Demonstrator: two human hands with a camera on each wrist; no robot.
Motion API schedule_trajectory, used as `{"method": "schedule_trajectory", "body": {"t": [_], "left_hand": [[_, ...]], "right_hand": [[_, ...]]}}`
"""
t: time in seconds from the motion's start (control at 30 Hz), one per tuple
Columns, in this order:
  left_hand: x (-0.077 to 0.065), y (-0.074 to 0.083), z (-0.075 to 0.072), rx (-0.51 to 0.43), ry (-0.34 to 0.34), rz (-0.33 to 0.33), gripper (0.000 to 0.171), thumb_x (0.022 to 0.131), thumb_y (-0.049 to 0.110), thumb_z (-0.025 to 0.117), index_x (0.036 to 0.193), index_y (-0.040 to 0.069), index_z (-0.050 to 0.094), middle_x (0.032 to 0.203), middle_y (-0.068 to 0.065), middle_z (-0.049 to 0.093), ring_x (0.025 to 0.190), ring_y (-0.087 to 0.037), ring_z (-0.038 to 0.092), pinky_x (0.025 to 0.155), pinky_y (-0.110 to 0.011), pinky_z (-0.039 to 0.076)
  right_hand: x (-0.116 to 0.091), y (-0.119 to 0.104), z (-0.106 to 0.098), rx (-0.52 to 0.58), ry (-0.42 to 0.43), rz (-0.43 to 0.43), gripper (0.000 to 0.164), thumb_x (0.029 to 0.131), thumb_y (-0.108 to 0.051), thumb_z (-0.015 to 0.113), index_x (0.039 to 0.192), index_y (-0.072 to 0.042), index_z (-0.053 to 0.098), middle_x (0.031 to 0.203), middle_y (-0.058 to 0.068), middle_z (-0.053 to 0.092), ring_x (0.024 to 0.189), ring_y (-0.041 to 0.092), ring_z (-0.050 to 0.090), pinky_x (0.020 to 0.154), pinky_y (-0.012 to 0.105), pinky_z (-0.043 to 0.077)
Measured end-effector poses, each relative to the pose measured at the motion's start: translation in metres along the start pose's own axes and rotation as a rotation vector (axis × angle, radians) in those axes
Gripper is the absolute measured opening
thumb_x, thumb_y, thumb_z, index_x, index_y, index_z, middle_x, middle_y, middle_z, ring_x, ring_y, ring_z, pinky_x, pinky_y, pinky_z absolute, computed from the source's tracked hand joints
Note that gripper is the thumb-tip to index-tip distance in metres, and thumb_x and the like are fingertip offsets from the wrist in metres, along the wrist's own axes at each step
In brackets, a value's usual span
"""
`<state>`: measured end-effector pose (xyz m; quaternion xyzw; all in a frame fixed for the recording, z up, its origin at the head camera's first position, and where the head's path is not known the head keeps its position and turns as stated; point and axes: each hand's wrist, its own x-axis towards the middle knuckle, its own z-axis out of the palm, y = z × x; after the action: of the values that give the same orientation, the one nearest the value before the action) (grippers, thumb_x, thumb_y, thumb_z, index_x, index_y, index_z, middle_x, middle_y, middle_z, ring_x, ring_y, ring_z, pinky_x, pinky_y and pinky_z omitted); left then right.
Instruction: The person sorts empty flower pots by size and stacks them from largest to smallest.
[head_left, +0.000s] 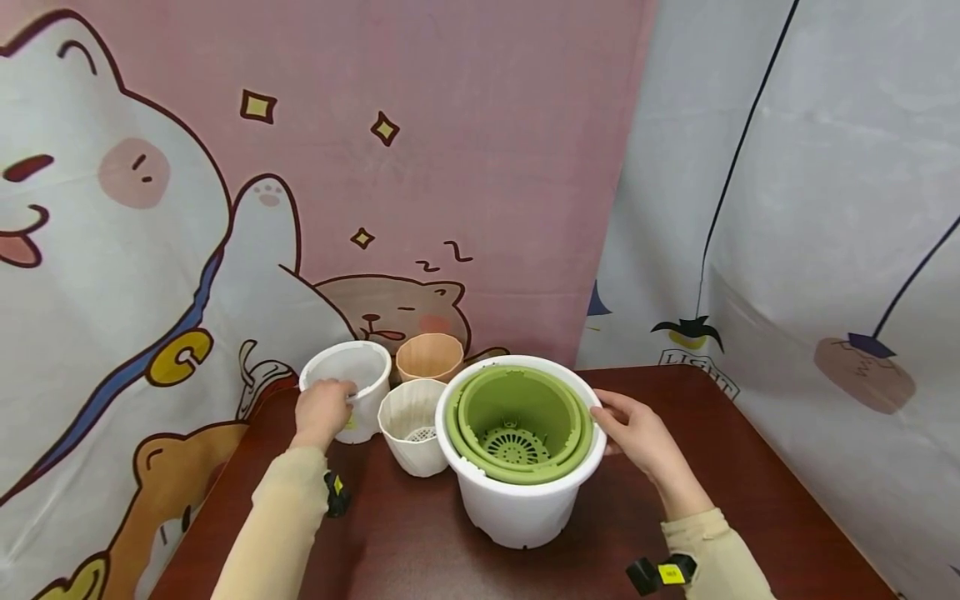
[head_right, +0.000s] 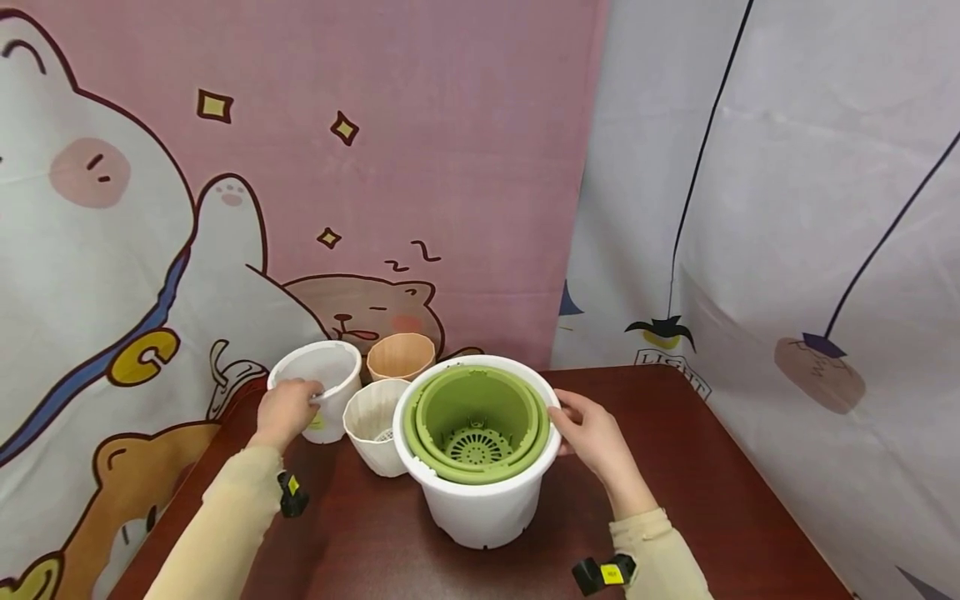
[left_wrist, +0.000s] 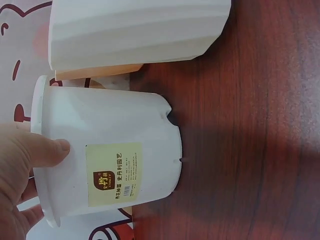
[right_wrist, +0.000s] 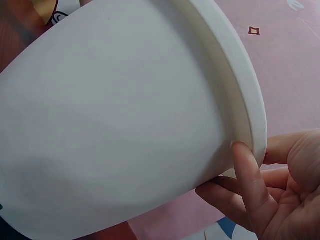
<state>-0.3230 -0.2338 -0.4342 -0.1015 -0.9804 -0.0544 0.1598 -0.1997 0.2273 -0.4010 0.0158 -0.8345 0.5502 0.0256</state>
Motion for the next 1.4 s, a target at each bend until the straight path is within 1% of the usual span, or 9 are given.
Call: {"method": "schedule_trajectory", "body": {"t": [0.23,0.47,0.57,0.83,1.2,1.4], "left_hand": [[-0.005,-0.003,-0.003,-0.014,-0.011,-0.008,0.015,0.075,0.008,0.072,0.088,0.014,0.069,0.078,-0.008,0.061,0.076,-0.031,0.057,0.061,-0.047,0.046],[-0.011,-0.001,-0.009,0.013,0.046,0.014,0.018,0.074,0.009,0.073,0.091,0.014,0.069,0.077,-0.009,0.06,0.073,-0.032,0.057,0.058,-0.047,0.046],[-0.013,-0.001,-0.012,0.015,0.057,0.017,0.019,0.074,0.01,0.074,0.092,0.014,0.069,0.078,-0.009,0.061,0.073,-0.032,0.056,0.058,-0.047,0.046],[-0.018,-0.002,-0.022,0.009,0.073,0.033,0.022,0.074,0.009,0.073,0.096,0.012,0.069,0.082,-0.011,0.062,0.076,-0.033,0.057,0.061,-0.048,0.046],[-0.025,-0.009,-0.038,-0.02,0.122,0.037,0.022,0.074,0.007,0.073,0.095,0.009,0.069,0.084,-0.013,0.063,0.078,-0.034,0.057,0.063,-0.048,0.046],[-0.027,-0.015,-0.043,-0.028,0.166,0.058,0.021,0.073,0.006,0.074,0.094,0.009,0.068,0.083,-0.012,0.062,0.077,-0.034,0.056,0.061,-0.048,0.046]], "right_hand": [[0.0,0.001,-0.001,0.002,-0.003,-0.006,0.049,0.091,-0.026,0.059,0.133,-0.004,0.048,0.117,0.022,0.057,0.077,0.02,0.064,0.06,0.033,0.055],[0.0,0.0,-0.001,0.001,-0.002,-0.002,0.048,0.09,-0.025,0.06,0.132,-0.004,0.048,0.115,0.021,0.057,0.076,0.02,0.064,0.061,0.034,0.055],[0.0,0.0,-0.001,-0.004,-0.003,0.001,0.049,0.091,-0.025,0.059,0.133,-0.004,0.047,0.115,0.021,0.057,0.076,0.02,0.064,0.06,0.033,0.055],[-0.001,0.0,-0.001,0.003,-0.009,-0.004,0.05,0.091,-0.025,0.059,0.134,-0.003,0.046,0.117,0.022,0.056,0.076,0.021,0.064,0.06,0.031,0.055],[-0.001,-0.001,-0.001,0.001,-0.005,0.004,0.05,0.09,-0.026,0.06,0.133,-0.004,0.047,0.114,0.021,0.058,0.076,0.021,0.065,0.06,0.031,0.055],[-0.001,-0.002,-0.001,0.002,-0.008,0.004,0.049,0.09,-0.025,0.06,0.133,-0.004,0.047,0.117,0.021,0.057,0.077,0.021,0.064,0.061,0.032,0.055]]}}
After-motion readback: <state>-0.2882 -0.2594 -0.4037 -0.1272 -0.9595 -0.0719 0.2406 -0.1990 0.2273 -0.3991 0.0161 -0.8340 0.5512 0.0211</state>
